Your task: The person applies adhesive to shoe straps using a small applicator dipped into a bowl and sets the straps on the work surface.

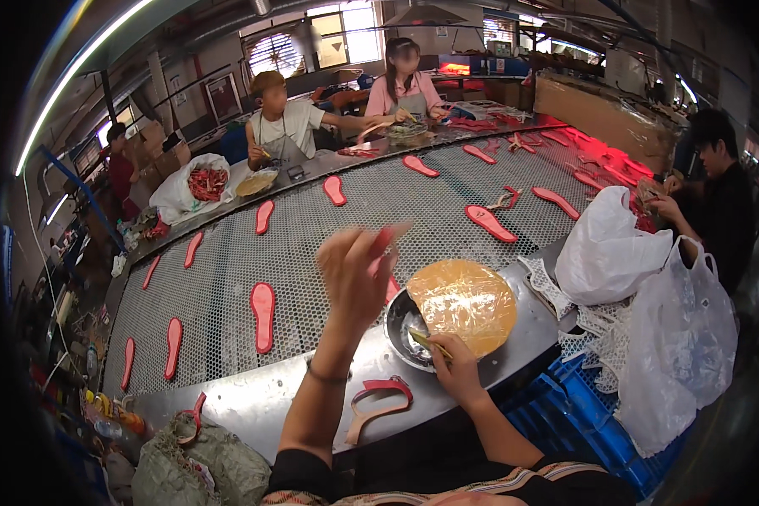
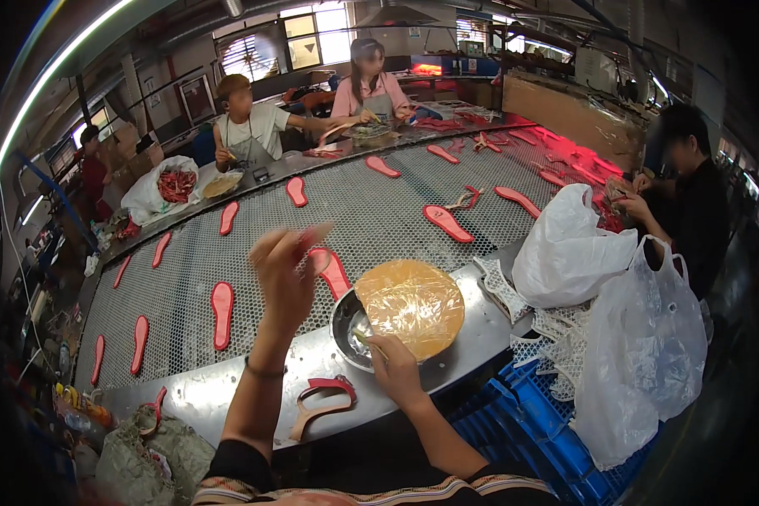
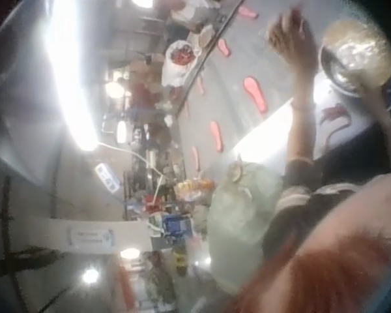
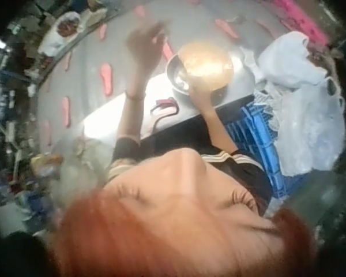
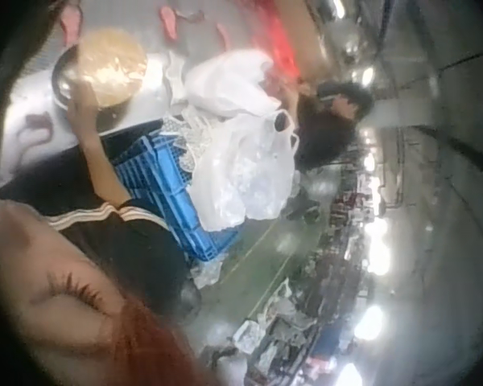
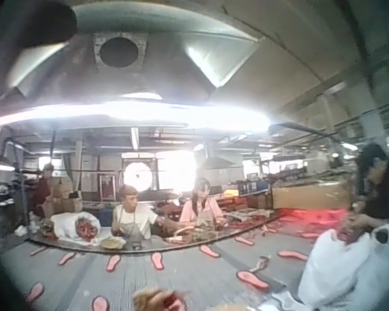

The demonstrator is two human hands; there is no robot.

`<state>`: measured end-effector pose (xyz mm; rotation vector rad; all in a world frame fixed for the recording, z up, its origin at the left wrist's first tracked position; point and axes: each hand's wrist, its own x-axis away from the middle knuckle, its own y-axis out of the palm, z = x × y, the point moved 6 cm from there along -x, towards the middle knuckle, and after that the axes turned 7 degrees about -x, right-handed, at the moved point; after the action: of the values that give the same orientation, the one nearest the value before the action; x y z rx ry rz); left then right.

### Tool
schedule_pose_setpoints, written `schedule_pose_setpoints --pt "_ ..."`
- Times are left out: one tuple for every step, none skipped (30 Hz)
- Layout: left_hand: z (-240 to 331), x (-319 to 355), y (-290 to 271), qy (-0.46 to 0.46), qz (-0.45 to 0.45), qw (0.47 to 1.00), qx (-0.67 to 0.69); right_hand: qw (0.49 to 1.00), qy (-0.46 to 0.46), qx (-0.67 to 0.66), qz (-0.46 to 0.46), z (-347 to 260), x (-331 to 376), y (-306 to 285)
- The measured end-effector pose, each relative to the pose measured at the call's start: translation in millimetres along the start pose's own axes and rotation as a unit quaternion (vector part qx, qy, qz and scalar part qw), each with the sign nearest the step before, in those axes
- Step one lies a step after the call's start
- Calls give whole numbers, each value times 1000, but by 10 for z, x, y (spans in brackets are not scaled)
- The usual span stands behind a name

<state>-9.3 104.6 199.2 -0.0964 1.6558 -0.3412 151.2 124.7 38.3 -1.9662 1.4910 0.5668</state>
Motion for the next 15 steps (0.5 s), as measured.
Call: schedule_pose_setpoints --pt "13 -92 203 -19 -86 995 -40 1000 19 -6 -3 -8 8 5" --pt "85 -30 208 -19 -87 995 -47 1000 17 -12 -6 -17 49 12" --pt "129 75 340 -48 -132 990 -1 1000 -6 -2 2 32 55 -9" --pt "204 186 438 -76 -177 980 45 999 -29 8 12 70 57 -40" --pt "375 286 517 -72 -193 976 69 1000 -17 -2 7 114 54 -115" --pt "520 413 457 -66 -213 971 85 1000 -17 -4 24 122 57 -149" --pt "621 530 324 -43 -239 967 72 1000 7 -20 6 124 75 -100" --pt "705 651 206 -22 -264 962 62 999 30 -33 -12 138 85 -62" --pt "764 740 33 -13 -288 956 51 999 16 -29 -15 56 57 -65" --pt "812 834 -103 -4 -311 949 42 999 15 -35 -8 49 33 -78" --pt "774 972 -233 -41 -341 938 42 1000 5 -25 -1 22 28 -70" --pt "730 1145 -342 -80 -370 924 43 1000 -2 -12 5 4 39 -72" --pt "658 1359 -440 -117 -391 912 28 1000 -6 -20 16 -17 32 -83" --pt "595 1578 -514 -153 -412 898 16 1000 -1 -27 15 9 24 -96" --pt "531 1830 -557 -206 -462 862 -14 1000 6 -16 20 43 29 -111"
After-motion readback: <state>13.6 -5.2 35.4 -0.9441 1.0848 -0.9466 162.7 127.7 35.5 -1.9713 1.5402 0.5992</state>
